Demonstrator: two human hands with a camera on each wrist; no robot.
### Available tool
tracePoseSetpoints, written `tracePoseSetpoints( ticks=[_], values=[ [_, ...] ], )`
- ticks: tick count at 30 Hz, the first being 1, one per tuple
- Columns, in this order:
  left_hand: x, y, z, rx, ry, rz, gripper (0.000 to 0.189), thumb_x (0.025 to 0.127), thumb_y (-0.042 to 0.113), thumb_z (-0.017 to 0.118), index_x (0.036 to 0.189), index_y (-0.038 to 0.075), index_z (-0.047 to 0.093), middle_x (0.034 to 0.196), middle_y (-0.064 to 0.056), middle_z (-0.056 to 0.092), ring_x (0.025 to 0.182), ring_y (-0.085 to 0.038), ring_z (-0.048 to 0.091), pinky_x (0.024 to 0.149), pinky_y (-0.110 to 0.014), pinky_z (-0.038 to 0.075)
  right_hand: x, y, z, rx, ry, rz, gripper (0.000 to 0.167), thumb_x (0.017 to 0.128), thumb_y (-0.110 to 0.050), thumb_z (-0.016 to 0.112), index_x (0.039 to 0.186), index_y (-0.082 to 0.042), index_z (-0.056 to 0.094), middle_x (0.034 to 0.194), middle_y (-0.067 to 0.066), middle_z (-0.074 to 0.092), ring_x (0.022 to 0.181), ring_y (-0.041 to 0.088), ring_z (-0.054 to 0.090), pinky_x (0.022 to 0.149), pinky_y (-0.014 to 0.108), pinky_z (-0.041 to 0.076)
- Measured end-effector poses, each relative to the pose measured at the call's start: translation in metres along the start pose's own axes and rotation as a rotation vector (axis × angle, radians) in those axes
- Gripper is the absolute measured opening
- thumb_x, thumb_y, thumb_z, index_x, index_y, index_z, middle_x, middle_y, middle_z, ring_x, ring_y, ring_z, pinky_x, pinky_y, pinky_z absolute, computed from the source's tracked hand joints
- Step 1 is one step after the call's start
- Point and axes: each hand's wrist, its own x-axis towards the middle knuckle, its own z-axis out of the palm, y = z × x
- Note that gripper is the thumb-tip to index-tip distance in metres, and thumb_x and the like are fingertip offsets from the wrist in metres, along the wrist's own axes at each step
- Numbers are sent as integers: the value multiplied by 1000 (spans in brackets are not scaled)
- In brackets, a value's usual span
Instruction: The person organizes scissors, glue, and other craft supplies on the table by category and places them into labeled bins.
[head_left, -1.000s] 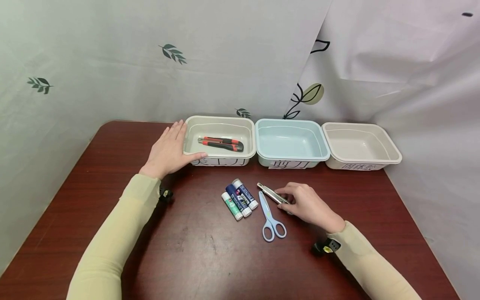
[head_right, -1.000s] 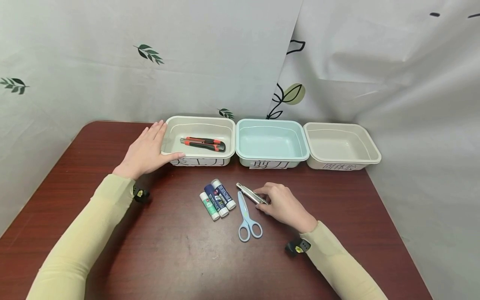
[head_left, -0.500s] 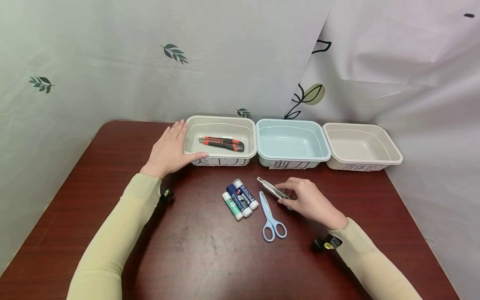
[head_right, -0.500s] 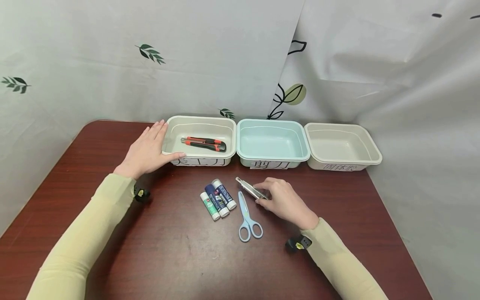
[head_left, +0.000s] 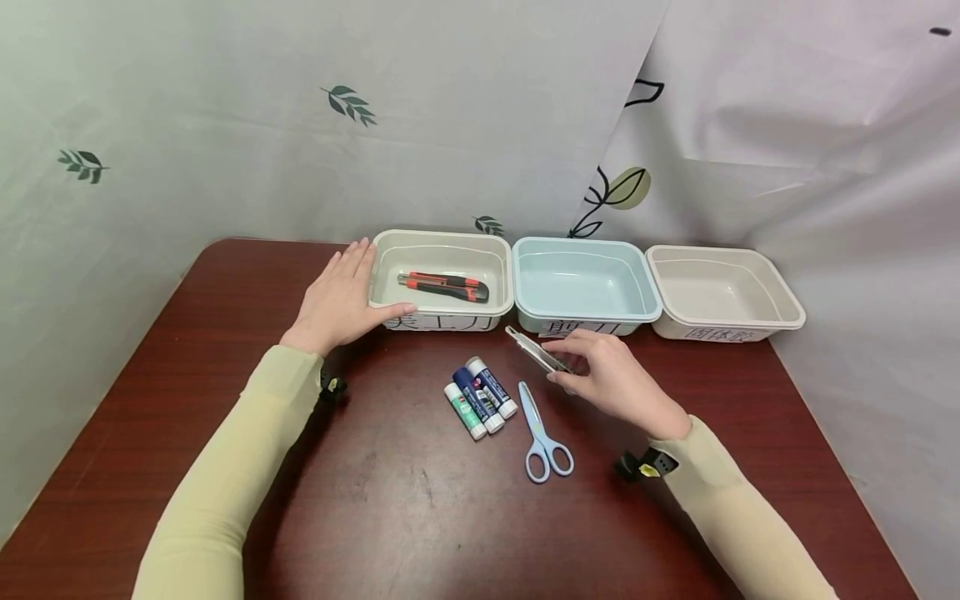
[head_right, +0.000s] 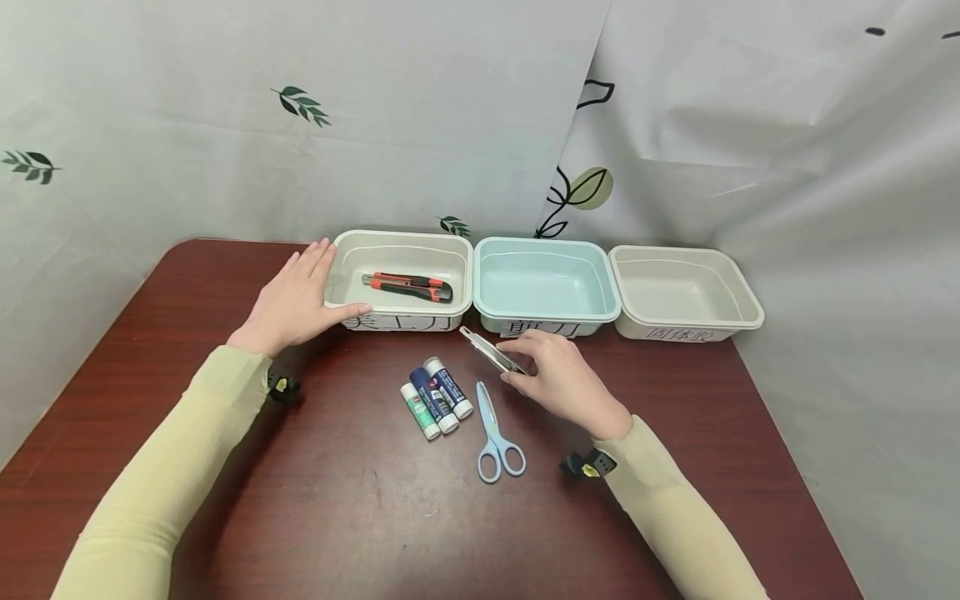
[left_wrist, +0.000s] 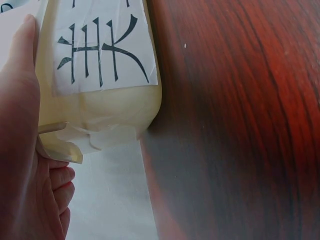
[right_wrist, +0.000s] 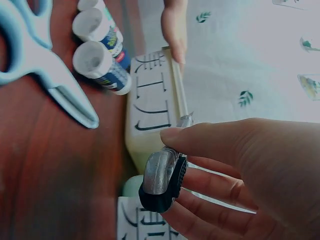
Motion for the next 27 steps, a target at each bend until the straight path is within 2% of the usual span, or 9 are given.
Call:
tracePoseSetpoints(
  ticks=[13,27],
  values=[
    [1,-1,1,-5,11,0,123,84,83,55,160,-6,15,165,-24,17,153,-36,13,124,-44,6,16,-7,-2,63,12,10,35,86,-12,84,119,-10,76,90,-7,67,78,6,63,69,30,56],
    [1,0,1,-3,13,2,123,84,82,55,160,-7,17,165,-25,18,153,-36,14,124,-43,6,30,-13,-2,154,41,9,35,87,-10,83,121,-10,76,95,-7,67,79,8,64,70,29,60]
  ],
)
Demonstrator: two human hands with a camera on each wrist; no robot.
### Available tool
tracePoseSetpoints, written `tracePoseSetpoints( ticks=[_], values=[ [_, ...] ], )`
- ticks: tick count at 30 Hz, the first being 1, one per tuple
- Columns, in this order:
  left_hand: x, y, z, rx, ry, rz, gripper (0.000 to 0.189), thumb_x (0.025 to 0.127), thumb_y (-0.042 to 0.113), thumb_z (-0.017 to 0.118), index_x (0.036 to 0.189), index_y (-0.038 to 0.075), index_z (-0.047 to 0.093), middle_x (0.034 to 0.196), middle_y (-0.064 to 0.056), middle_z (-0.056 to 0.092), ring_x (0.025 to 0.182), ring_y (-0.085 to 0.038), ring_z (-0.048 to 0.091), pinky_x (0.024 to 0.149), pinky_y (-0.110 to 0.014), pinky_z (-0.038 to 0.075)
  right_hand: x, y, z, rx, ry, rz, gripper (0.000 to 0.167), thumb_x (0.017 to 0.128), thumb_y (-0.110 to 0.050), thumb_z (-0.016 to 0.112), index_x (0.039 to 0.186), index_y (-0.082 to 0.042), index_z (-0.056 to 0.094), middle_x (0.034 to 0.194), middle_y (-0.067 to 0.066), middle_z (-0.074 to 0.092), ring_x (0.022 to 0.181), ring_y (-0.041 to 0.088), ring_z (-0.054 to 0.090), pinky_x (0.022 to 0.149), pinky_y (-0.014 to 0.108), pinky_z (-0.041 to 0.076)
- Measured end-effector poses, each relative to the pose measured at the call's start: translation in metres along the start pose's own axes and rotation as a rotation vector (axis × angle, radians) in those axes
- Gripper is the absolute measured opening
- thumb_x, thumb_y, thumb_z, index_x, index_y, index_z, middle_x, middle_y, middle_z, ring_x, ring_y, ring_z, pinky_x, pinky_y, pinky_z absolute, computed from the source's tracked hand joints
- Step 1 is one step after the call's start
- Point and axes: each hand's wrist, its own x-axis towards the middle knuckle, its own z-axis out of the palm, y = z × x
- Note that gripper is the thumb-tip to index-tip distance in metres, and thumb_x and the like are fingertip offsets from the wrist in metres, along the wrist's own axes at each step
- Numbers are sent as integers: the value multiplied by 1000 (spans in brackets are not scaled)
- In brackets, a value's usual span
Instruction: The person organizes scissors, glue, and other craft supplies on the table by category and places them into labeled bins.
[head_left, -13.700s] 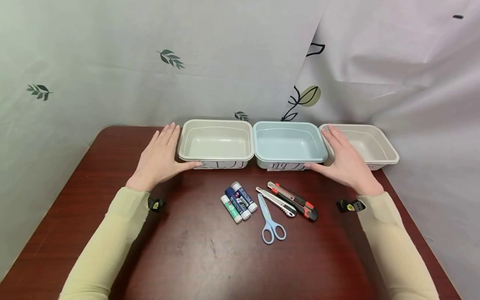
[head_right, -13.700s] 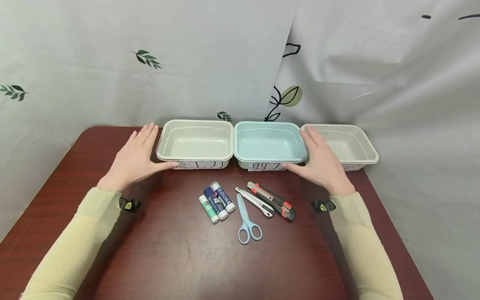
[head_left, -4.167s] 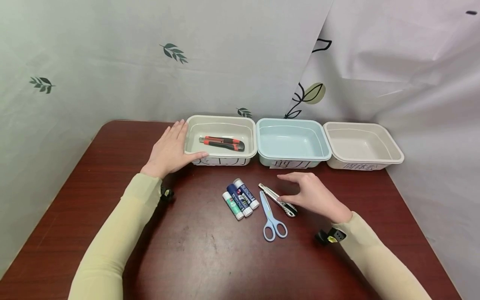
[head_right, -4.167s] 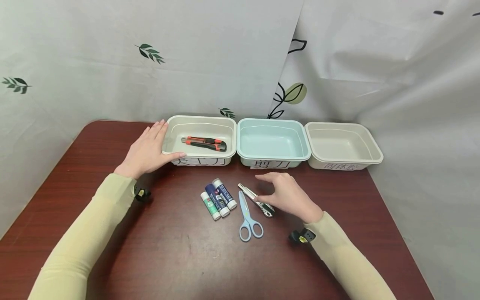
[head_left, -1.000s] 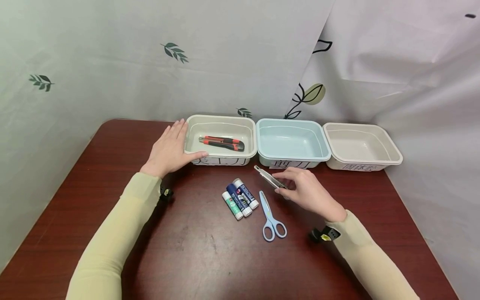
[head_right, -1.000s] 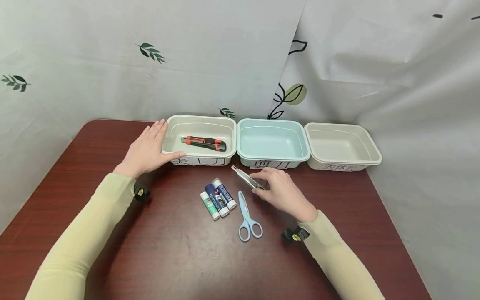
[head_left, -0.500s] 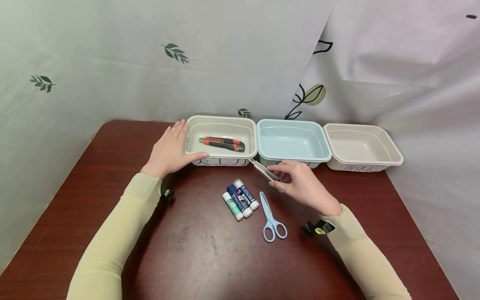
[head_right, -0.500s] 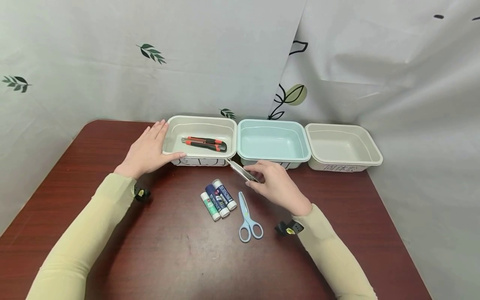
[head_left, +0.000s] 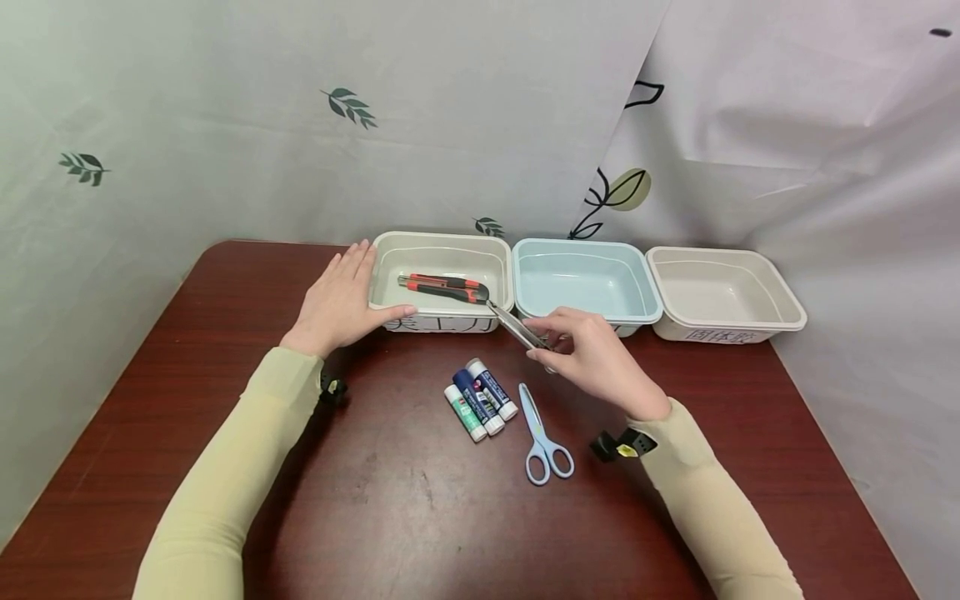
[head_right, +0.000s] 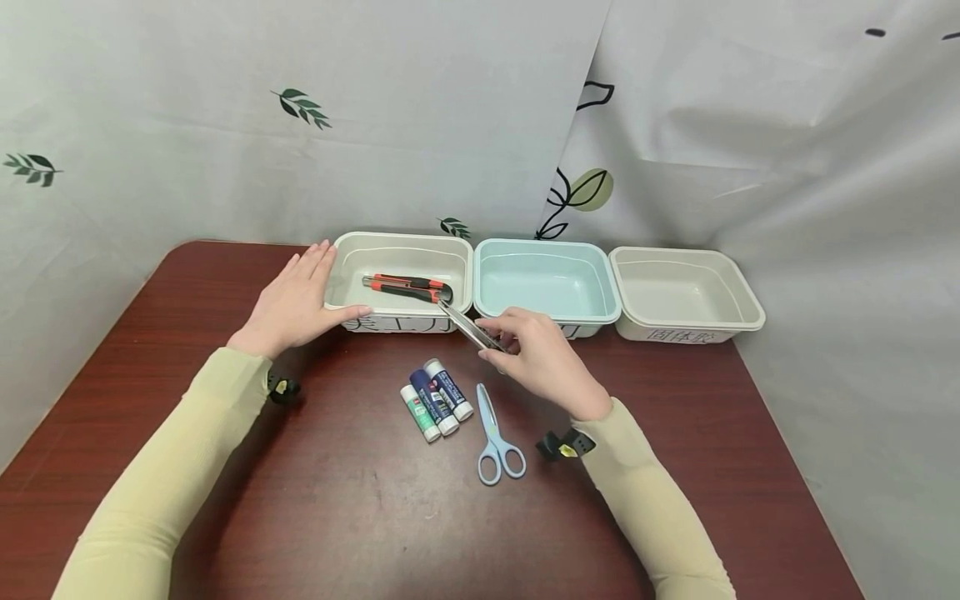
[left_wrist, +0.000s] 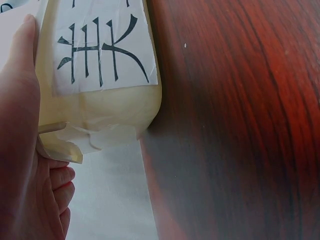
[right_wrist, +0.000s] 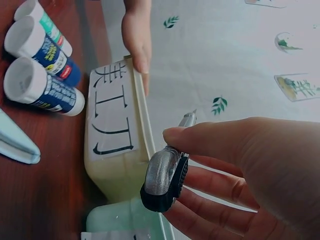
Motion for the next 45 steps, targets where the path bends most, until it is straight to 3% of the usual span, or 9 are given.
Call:
tracePoseSetpoints(
  ticks=[10,17,29,38,45],
  values=[
    [0,-1,1,-4,2,-1,123,84,82,55,160,-6,17,165,-25,18,153,-36,14,124,-43,5,14,-3,1,52,17,-7,33,88,-10,81,121,-11,76,96,-6,68,77,7,65,67,28,58],
    [0,-1,1,2,0,0,123,84,83,54,160,-6,16,165,-25,18,153,-36,13,124,-42,5,27,-7,0,71,6,-32,34,89,-8,80,122,-8,75,96,-4,69,81,10,66,71,31,60],
    [1,-2,1,2,5,5,123,84,82,55,160,-6,17,165,-24,18,153,-35,13,125,-42,5,54,-13,-4,50,38,-93,36,88,-8,81,123,-6,74,102,2,71,85,13,67,75,34,60],
    [0,0,1,-2,-5,3,123,84,82,55,160,-6,17,165,-24,17,153,-35,12,124,-40,3,70,-16,-2,11,40,-107,37,89,-12,81,125,-8,74,99,2,69,86,14,67,77,33,59],
    [0,-1,1,-4,-10,-1,122,84,82,54,160,-6,17,166,-24,16,154,-34,11,124,-40,2,87,-16,3,44,27,-92,35,90,-10,80,124,-6,74,98,3,69,86,15,67,76,35,60]
  ],
)
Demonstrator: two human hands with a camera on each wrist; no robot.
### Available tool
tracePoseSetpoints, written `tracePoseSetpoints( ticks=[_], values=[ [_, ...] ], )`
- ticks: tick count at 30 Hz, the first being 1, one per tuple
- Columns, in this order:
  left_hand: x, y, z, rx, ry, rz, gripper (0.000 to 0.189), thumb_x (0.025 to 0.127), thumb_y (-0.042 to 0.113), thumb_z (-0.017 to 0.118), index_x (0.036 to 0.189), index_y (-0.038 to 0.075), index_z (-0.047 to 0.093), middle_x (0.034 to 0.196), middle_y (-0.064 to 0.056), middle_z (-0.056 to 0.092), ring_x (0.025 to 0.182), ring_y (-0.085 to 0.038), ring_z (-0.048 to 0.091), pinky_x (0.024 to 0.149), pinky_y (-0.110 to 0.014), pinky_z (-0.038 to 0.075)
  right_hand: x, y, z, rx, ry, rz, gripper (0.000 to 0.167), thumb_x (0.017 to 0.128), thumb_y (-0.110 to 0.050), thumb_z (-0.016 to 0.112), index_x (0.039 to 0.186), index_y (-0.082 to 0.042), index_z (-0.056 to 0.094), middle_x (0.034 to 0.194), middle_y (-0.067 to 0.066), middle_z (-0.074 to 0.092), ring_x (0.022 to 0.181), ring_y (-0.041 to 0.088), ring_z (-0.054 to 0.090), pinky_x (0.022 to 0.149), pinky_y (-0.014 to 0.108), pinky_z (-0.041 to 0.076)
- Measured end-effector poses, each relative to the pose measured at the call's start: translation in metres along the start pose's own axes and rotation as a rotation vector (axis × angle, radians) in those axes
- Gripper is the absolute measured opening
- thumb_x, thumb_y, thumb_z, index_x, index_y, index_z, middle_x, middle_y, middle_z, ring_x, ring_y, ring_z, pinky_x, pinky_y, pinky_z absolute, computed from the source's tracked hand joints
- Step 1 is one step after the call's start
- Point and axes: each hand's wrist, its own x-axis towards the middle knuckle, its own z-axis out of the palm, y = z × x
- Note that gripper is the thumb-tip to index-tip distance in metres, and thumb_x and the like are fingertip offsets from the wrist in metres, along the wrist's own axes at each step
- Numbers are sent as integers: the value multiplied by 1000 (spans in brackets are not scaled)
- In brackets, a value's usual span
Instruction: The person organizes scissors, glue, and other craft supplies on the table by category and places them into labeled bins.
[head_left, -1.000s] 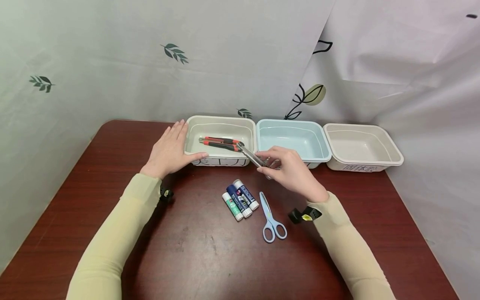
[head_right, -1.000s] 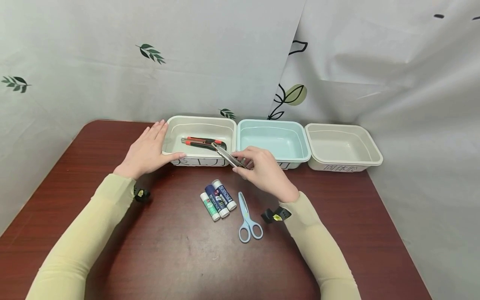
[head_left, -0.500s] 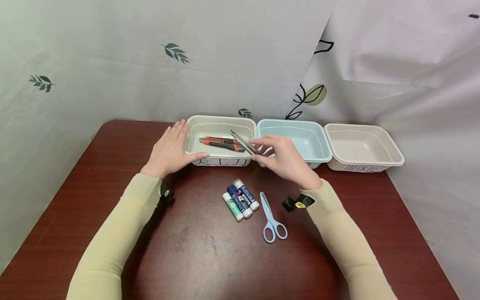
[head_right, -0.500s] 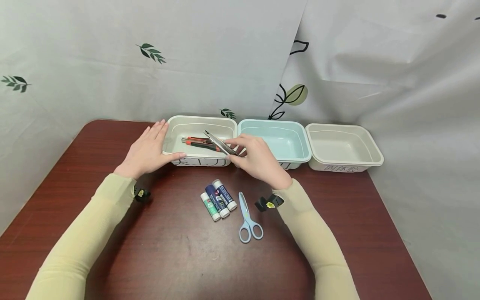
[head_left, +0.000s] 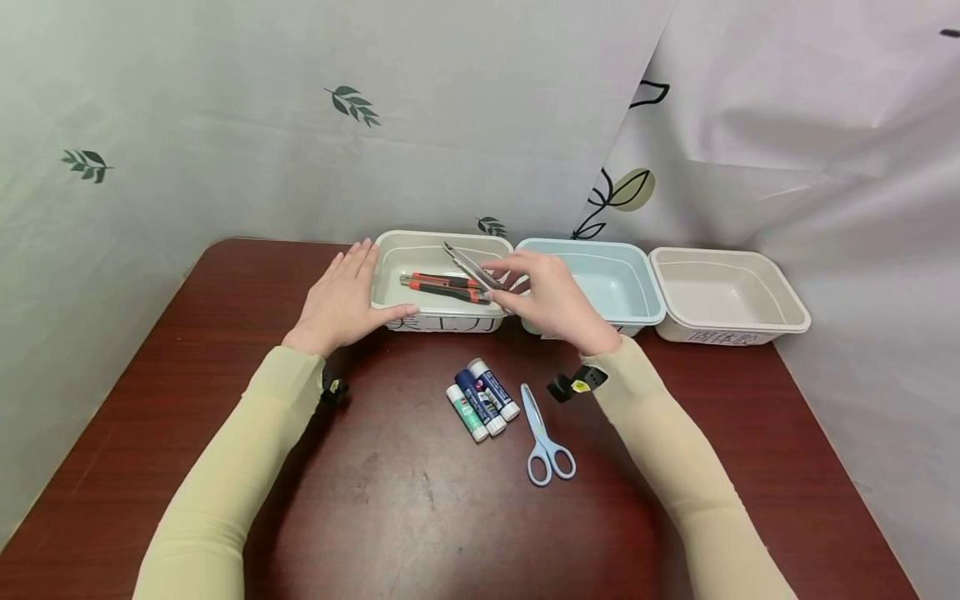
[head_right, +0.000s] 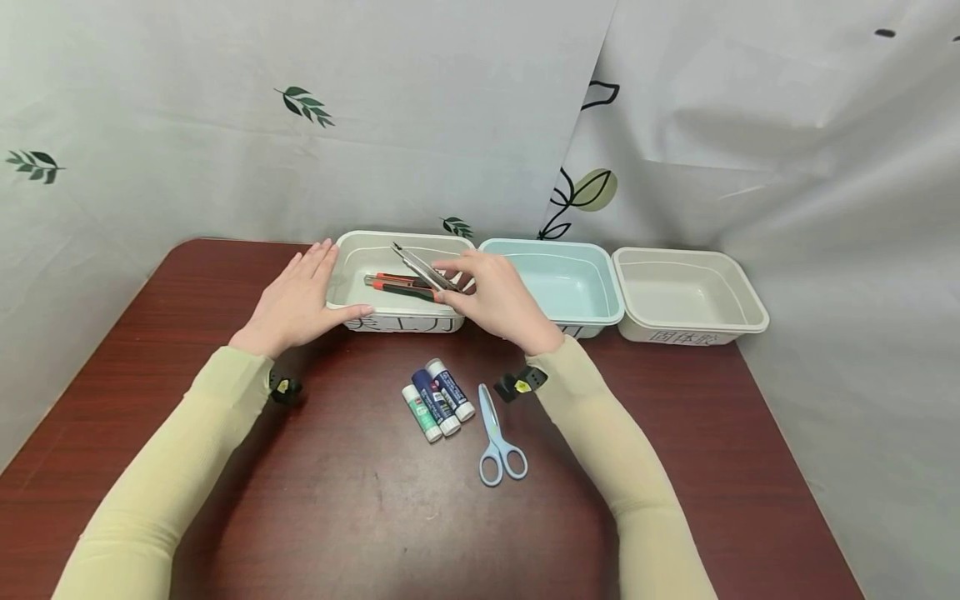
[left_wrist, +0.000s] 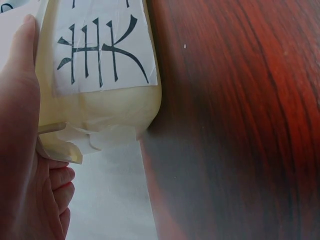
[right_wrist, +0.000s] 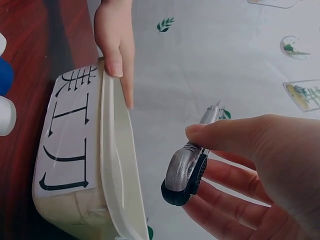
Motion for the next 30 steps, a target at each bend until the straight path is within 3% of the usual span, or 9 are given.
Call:
tracePoseSetpoints(
  ticks=[13,30],
  values=[
    [0,-1,-1,3,5,1,123,84,83,54,160,-6,17,165,-24,17,153,-35,12,124,-41,4,32,10,12,-68,-109,89,37,92,-16,78,128,-9,73,117,5,71,89,17,67,76,31,56],
    [1,0,-1,13,-3,2,124,84,85,52,160,-7,16,165,-24,16,153,-35,12,124,-40,2,69,20,48,-140,-238,132,32,89,-14,80,121,-9,76,92,2,72,75,12,65,69,26,51]
  ],
)
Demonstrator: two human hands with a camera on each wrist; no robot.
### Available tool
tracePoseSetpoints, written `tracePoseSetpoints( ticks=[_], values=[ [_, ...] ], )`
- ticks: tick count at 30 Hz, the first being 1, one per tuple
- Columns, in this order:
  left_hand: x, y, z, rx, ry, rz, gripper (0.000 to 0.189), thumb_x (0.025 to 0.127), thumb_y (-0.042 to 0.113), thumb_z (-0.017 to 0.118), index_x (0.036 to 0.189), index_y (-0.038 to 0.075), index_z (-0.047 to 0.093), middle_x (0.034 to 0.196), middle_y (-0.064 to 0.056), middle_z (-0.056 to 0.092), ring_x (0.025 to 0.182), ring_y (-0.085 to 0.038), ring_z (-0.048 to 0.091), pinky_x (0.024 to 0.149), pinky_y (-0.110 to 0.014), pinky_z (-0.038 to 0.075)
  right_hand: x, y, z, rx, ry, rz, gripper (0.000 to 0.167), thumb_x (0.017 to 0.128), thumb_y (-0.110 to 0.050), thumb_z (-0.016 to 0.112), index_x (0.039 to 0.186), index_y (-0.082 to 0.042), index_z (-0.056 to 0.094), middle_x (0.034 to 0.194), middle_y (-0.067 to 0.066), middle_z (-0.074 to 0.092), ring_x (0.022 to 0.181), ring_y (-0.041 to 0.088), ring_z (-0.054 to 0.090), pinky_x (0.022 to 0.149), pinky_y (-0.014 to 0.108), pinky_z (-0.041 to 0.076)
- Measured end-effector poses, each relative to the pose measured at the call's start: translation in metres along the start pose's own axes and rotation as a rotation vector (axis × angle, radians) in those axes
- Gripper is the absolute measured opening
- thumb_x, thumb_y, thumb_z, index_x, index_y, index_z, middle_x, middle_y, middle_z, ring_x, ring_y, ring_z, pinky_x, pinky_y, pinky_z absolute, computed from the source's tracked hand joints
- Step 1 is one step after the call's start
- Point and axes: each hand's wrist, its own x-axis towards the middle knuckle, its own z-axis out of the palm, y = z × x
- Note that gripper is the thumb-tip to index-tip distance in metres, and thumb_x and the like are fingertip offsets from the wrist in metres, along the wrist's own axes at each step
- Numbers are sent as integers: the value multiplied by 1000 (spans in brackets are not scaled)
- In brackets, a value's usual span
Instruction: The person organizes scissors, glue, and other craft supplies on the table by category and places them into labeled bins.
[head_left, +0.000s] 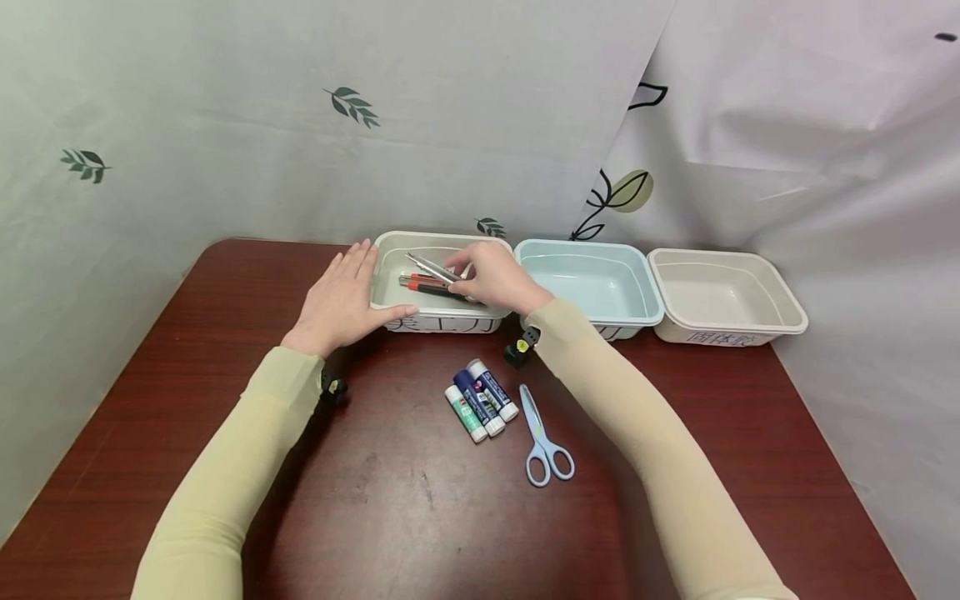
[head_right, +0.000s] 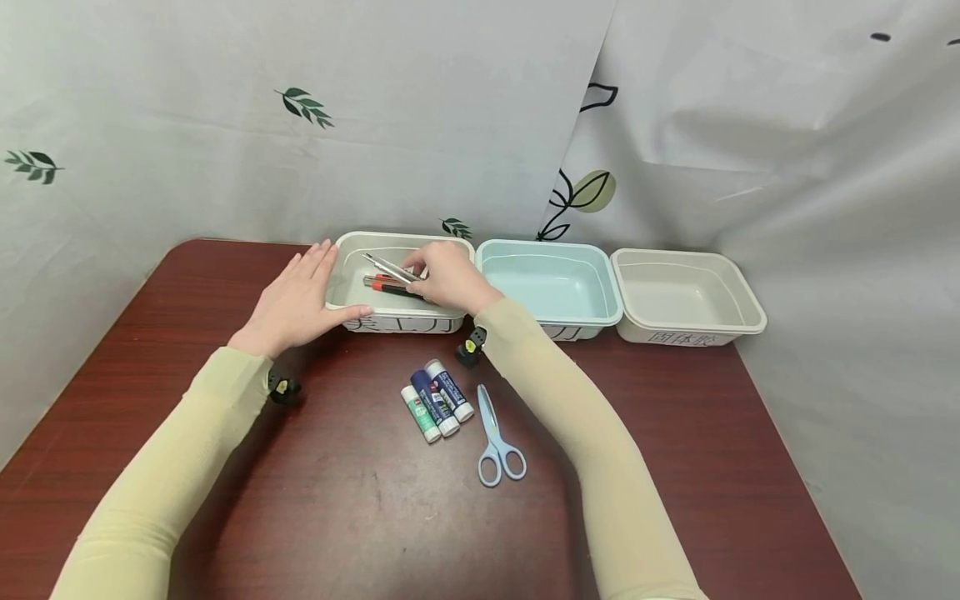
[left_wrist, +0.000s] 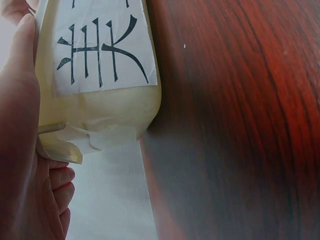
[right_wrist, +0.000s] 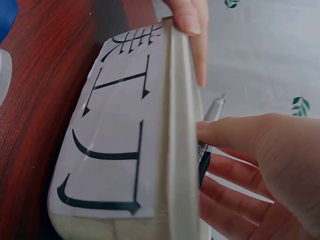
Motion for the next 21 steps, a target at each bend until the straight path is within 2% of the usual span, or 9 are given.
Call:
tracePoseSetpoints(
  ticks=[6,14,17,21],
  values=[
    [-1,0,0,2,6,4,122,84,82,55,159,-8,18,165,-25,18,153,-35,13,124,-42,5,8,2,11,-54,-63,9,31,88,-14,80,118,-8,77,94,2,74,85,15,63,76,29,50],
    [-1,0,0,-1,6,4,121,85,81,56,159,-8,18,165,-25,18,153,-35,13,124,-41,4,14,6,23,-120,-111,23,24,87,-14,80,111,-14,80,82,-4,70,77,14,57,70,28,45],
    [-1,0,0,-3,7,5,122,85,81,56,159,-8,18,165,-25,18,153,-35,13,124,-41,4,15,6,25,-124,-106,30,26,87,-14,80,113,-13,80,86,-3,72,81,15,59,74,29,47],
    [-1,0,0,-4,5,3,123,84,82,55,159,-8,19,165,-25,17,153,-35,13,124,-41,4,15,7,25,-113,-105,38,30,88,-14,79,117,-11,79,101,0,76,88,16,62,82,31,50]
  ],
)
